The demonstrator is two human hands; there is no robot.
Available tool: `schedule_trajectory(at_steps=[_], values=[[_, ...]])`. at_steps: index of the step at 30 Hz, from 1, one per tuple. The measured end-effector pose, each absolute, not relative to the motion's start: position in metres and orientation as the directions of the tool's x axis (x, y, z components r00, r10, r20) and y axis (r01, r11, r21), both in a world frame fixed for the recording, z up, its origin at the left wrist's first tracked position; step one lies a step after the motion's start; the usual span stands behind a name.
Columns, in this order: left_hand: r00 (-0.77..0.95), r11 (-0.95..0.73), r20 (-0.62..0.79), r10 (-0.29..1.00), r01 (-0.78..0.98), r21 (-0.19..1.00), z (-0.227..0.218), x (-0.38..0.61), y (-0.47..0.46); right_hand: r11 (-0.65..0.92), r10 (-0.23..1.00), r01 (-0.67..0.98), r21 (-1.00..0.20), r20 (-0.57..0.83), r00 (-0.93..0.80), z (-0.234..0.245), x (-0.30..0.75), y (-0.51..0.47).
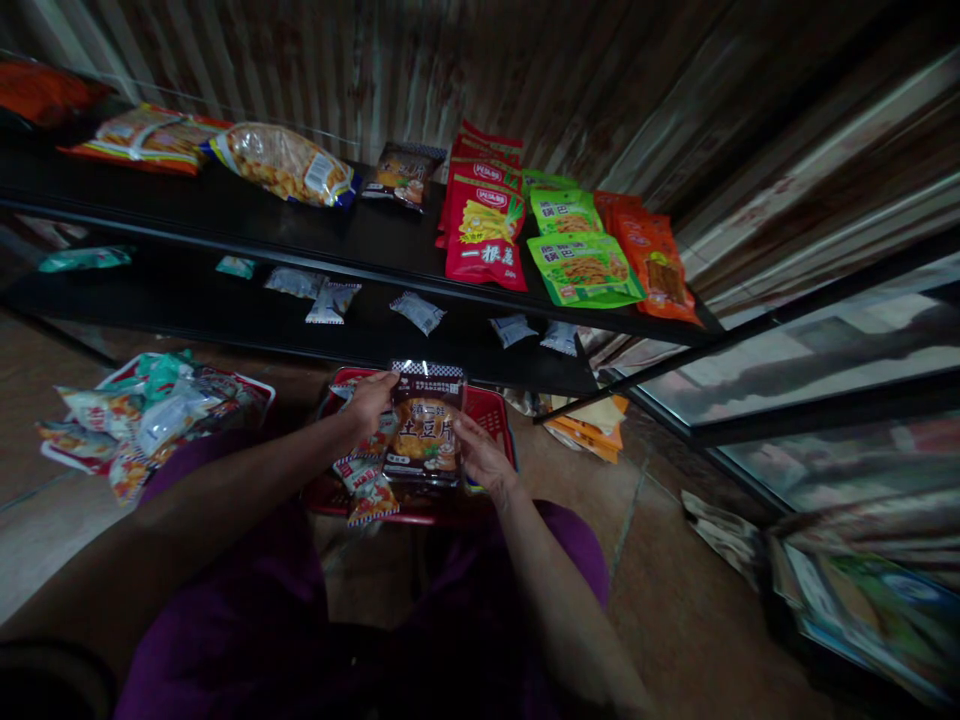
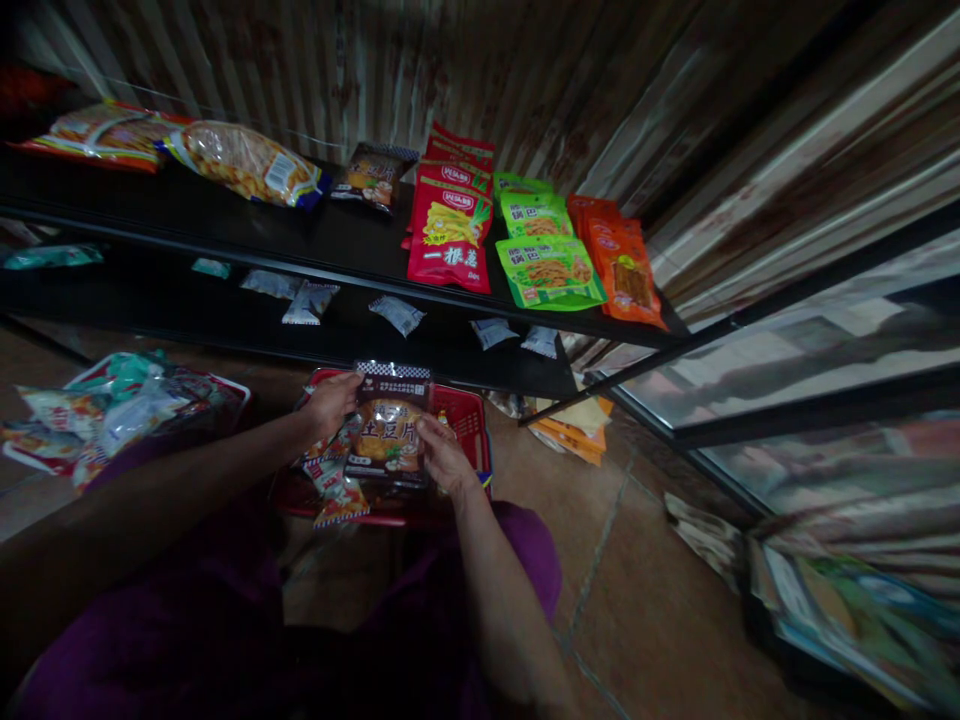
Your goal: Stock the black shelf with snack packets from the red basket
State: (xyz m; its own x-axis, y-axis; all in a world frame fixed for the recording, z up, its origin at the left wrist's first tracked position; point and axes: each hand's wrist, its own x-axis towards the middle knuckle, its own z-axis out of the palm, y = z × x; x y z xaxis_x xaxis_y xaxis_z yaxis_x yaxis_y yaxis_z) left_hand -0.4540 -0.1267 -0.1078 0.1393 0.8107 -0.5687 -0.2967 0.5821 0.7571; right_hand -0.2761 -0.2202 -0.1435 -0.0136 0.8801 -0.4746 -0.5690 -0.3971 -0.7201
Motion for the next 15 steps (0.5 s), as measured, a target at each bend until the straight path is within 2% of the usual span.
schedule_trajectory(at_steps=[15], values=[[0.130, 0.495, -0.481, 0.867, -0.334, 0.802, -0.1042, -0.4579, -0.1178, -0.416, 0.837, -0.616, -0.669, -0.547, 0.029, -0.1508, -0.2731, -0.2194]])
